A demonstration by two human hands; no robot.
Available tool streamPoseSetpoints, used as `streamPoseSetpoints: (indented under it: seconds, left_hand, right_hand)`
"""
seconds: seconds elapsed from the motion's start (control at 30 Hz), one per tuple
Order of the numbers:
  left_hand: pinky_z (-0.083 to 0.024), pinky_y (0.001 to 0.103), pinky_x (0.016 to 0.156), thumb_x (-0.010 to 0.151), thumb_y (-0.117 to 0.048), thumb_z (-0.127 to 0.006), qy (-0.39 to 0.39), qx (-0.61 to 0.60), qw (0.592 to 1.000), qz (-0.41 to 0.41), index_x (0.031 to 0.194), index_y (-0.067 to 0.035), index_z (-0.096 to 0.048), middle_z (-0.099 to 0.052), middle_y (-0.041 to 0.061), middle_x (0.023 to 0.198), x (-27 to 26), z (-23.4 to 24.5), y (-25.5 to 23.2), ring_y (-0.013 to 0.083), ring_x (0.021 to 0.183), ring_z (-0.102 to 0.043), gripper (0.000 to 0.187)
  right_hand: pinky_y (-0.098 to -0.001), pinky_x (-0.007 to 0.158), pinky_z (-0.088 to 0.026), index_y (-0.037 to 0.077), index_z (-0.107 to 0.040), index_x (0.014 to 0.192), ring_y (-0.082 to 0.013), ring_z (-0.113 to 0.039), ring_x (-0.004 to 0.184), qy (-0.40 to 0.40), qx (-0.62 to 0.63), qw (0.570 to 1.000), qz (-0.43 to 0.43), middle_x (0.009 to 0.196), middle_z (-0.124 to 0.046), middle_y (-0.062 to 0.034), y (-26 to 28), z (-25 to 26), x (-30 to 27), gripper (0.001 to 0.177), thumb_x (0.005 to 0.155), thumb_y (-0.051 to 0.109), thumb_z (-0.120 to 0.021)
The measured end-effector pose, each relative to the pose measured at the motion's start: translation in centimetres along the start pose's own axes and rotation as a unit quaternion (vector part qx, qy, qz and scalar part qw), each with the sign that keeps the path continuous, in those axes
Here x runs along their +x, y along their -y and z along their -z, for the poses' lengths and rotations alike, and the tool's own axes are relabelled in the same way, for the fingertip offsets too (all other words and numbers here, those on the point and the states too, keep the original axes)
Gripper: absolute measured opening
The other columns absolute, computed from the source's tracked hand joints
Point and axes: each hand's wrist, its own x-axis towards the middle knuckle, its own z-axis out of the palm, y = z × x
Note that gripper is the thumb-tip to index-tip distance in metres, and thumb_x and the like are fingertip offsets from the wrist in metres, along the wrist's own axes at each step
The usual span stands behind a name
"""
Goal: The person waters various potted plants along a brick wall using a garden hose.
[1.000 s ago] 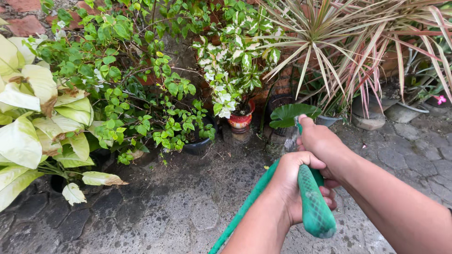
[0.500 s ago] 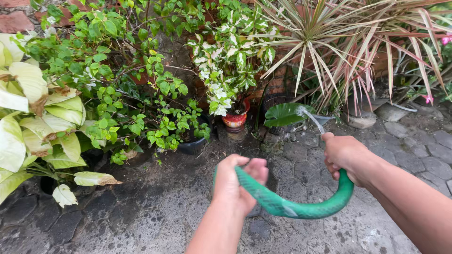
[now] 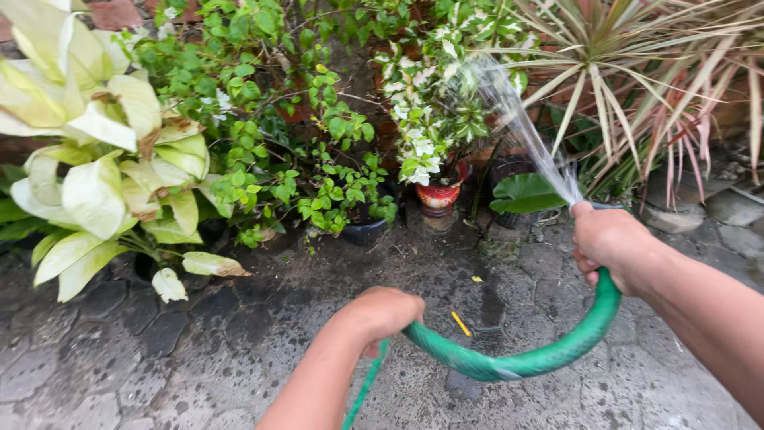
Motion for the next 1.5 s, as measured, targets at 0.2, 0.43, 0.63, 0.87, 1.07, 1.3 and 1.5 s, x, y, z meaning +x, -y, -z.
streamPoseSetpoints:
  seconds: [0.2,0.43,0.63,0.87,1.07,1.3,1.5]
  left_hand:
    - [-0.053,0.046,0.088,0.076,-0.051,-0.056,-0.014,0.155,0.976,-0.152,0.082,-0.003,-0.076,-0.077,0.022,0.105,-2.0,0.8,0.0,0.0341,0.098,-0.072,0.052]
    - [-0.051,0.051,0.076,0.092,-0.073,-0.034,-0.117,0.230,0.922,-0.289,0.068,0.003,-0.070,-0.070,0.024,0.076,-2.2,3.6,-2.2,0.0410,0.079,-0.070,0.088]
    - [-0.053,0.050,0.066,0.077,-0.089,-0.032,-0.052,0.432,0.803,-0.407,0.072,-0.011,-0.071,-0.066,0.017,0.062,-3.2,6.3,-1.2,0.0369,0.070,-0.069,0.087]
    - [-0.054,0.050,0.071,0.077,-0.043,-0.072,-0.076,0.455,0.792,-0.400,0.076,-0.016,-0.066,-0.070,0.010,0.076,-1.7,6.7,0.3,0.0364,0.081,-0.068,0.028]
    - [-0.052,0.047,0.072,0.081,-0.052,-0.076,-0.134,0.273,0.914,-0.269,0.070,-0.011,-0.065,-0.070,0.013,0.074,-2.5,5.0,1.2,0.0357,0.078,-0.067,0.045]
    - [-0.056,0.042,0.073,0.072,-0.048,-0.085,-0.184,0.081,0.948,-0.245,0.076,-0.011,-0.069,-0.073,0.009,0.078,-1.9,3.4,1.0,0.0293,0.076,-0.071,0.041]
    - [-0.054,0.042,0.088,0.070,-0.044,-0.088,-0.265,0.034,0.925,-0.268,0.084,-0.016,-0.078,-0.069,0.006,0.108,0.1,2.1,1.4,0.0286,0.099,-0.067,0.033]
  right_hand:
    - [-0.0397,0.043,-0.030,0.004,-0.042,0.084,-0.0203,-0.030,0.046,0.031,-0.021,0.999,0.009,0.061,-0.033,-0.0068,-0.4,0.4,1.0,0.039,0.106,0.037,-0.040]
    - [-0.0363,0.043,-0.028,0.005,-0.041,0.082,-0.0163,-0.029,0.047,0.058,-0.034,0.998,-0.005,0.061,-0.033,-0.0027,-0.6,0.9,-0.6,0.043,0.107,0.039,-0.039]
    - [-0.0349,0.043,-0.031,0.005,-0.042,0.083,-0.0167,-0.030,0.048,0.046,-0.047,0.997,-0.027,0.062,-0.036,-0.0039,-0.3,0.9,-2.4,0.043,0.108,0.040,-0.039]
    - [-0.0392,0.044,-0.036,0.002,-0.045,0.085,-0.0195,-0.037,0.048,0.024,-0.037,0.999,-0.010,0.064,-0.041,-0.0067,-0.5,-0.5,-3.7,0.045,0.108,0.039,-0.041]
    - [-0.0407,0.044,-0.037,0.001,-0.046,0.082,-0.0218,-0.037,0.047,0.017,-0.034,0.999,-0.023,0.061,-0.041,-0.0085,-2.1,-0.7,-4.2,0.048,0.109,0.040,-0.037]
    - [-0.0384,0.044,-0.035,0.003,-0.044,0.082,-0.0200,-0.034,0.045,0.063,-0.030,0.995,-0.064,0.059,-0.037,-0.0057,-5.5,-0.5,-1.8,0.044,0.110,0.037,-0.036]
    - [-0.0358,0.044,-0.034,0.004,-0.046,0.086,-0.0182,-0.031,0.045,0.074,-0.015,0.992,-0.099,0.060,-0.037,-0.0033,-6.9,-0.8,-1.7,0.047,0.111,0.042,-0.033]
